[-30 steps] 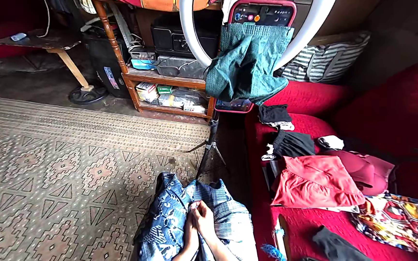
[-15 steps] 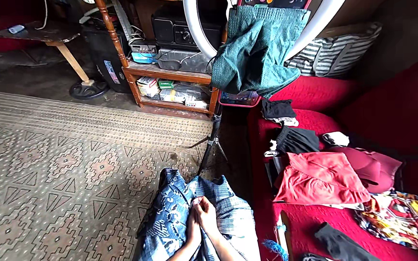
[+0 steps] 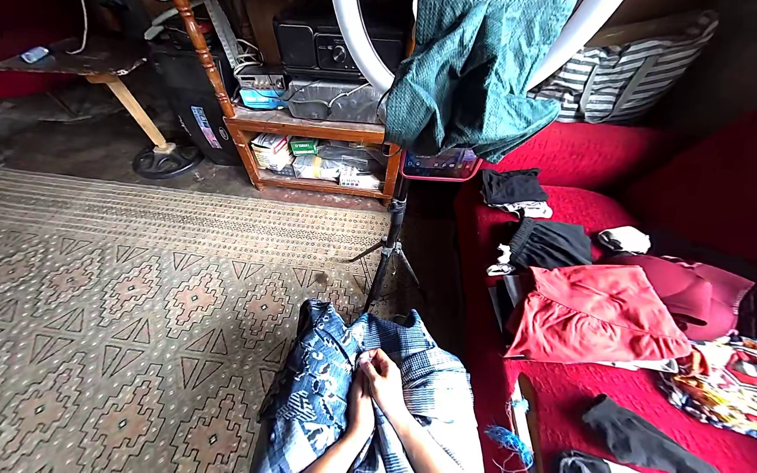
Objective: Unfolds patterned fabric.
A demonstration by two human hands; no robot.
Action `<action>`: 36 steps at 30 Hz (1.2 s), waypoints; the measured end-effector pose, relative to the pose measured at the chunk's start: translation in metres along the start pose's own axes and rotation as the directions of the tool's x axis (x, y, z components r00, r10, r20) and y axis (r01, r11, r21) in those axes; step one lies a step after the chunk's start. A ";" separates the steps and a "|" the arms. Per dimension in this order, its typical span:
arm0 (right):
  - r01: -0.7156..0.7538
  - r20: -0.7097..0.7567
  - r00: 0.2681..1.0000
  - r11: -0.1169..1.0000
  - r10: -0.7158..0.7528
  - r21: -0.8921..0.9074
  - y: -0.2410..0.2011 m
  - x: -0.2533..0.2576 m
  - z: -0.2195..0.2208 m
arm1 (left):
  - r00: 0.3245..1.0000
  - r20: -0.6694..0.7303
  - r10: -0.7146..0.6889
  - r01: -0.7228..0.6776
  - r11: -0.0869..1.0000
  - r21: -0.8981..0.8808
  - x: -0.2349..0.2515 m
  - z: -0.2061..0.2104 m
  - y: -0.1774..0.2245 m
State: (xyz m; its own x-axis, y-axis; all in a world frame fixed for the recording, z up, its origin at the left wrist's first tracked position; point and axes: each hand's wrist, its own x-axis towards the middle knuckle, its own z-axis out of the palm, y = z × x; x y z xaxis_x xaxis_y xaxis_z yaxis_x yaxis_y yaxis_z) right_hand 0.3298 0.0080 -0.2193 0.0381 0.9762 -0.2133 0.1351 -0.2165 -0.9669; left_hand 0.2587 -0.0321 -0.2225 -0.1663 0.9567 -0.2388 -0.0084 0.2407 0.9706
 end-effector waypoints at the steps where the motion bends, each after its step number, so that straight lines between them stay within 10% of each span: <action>1: -0.006 0.001 1.000 1.000 0.006 0.000 0.000 0.000 0.000 | 1.000 0.001 -0.002 0.002 1.000 -0.004 0.000 0.000 0.001; 29: 0.008 0.012 1.000 1.000 -0.008 0.002 -0.001 0.003 -0.002 | 1.000 0.021 -0.020 0.019 0.998 0.052 0.002 0.000 0.001; 33: -0.036 0.038 0.999 0.965 0.027 0.260 -0.024 -0.009 -0.022 | 0.965 0.235 -0.116 0.093 0.990 0.108 -0.002 -0.025 0.035; 36: -0.055 0.022 0.998 0.910 0.050 0.411 -0.065 -0.023 -0.070 | 0.917 0.395 0.050 -0.110 0.985 0.130 0.006 -0.072 0.084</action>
State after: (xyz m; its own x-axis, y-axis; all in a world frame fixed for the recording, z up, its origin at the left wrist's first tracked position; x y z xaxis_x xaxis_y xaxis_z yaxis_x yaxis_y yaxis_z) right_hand 0.3896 -0.0004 -0.1414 0.0229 0.9640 -0.2648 -0.2867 -0.2474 -0.9255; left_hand 0.1860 -0.0182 -0.1402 0.2368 0.9541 -0.1832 0.1380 0.1536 0.9785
